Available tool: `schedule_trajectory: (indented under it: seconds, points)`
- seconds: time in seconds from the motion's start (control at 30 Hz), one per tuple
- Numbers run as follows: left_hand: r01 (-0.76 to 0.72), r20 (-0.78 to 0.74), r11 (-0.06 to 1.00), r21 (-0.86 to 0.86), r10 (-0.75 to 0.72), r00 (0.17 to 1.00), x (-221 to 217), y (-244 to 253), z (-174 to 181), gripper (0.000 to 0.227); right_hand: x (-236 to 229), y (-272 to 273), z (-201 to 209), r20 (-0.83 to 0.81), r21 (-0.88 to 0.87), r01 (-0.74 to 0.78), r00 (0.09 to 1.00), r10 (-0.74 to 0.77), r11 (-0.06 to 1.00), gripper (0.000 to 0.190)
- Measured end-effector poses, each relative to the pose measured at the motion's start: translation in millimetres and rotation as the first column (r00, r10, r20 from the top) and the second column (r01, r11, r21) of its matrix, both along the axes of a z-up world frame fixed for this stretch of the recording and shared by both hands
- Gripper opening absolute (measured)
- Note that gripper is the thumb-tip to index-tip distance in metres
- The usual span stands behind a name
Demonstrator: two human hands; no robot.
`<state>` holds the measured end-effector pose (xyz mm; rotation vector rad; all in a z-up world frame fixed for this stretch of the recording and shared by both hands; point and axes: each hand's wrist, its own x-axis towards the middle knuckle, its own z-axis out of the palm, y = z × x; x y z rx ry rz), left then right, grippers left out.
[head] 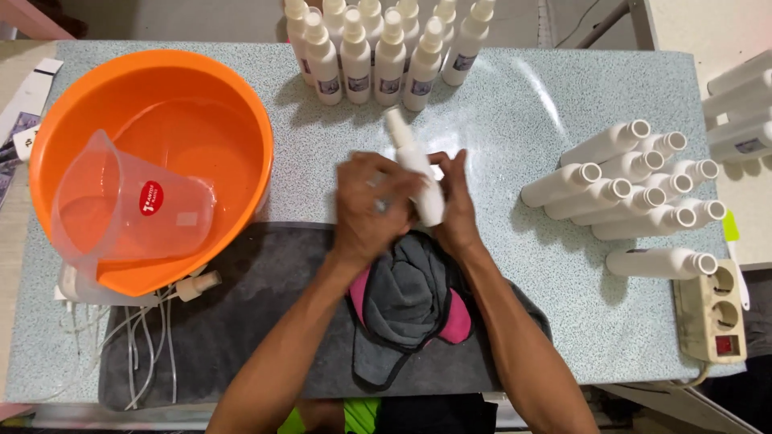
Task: The person wipes the exterior of a white plastic spray bottle with a cloth, rotating it to clean different sides. The person then places the bottle among other similar bottles on the table.
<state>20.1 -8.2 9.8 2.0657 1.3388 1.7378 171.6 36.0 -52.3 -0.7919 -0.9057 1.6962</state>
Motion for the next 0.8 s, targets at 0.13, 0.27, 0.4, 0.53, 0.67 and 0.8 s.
schedule_trajectory:
  seconds: [0.13,0.27,0.4,0.53,0.67,0.8]
  points:
    - [-0.036,0.167,0.995,-0.095,0.051,0.985,-9,-1,-12,0.002,-8,-18,31,-0.003,-0.042,-0.12,0.993,0.12,0.992,0.077]
    - [0.059,0.047,0.998,-0.032,-0.058,0.997,25,-9,-15,0.001,14,6,-11,-0.049,0.014,0.082,0.996,-0.081,0.997,0.083]
    - [0.003,-0.034,1.0,-0.004,-0.003,0.999,10,0,-11,0.005,4,-4,10,-0.022,0.039,0.032,0.999,-0.031,0.999,0.076]
    - [-0.029,0.209,1.0,-0.003,0.029,0.977,-7,18,-74,0.033,-7,-15,18,0.02,0.101,-0.057,0.998,0.056,0.993,0.069]
    - [0.012,0.182,0.997,0.071,-0.024,0.983,25,5,-43,0.012,-14,-19,38,-0.122,-0.17,0.242,0.957,-0.264,0.955,0.068]
    - [-0.037,0.03,0.998,0.058,0.035,0.999,8,-3,-15,0.005,-11,-16,37,-0.013,-0.067,0.154,0.988,-0.155,0.986,0.072]
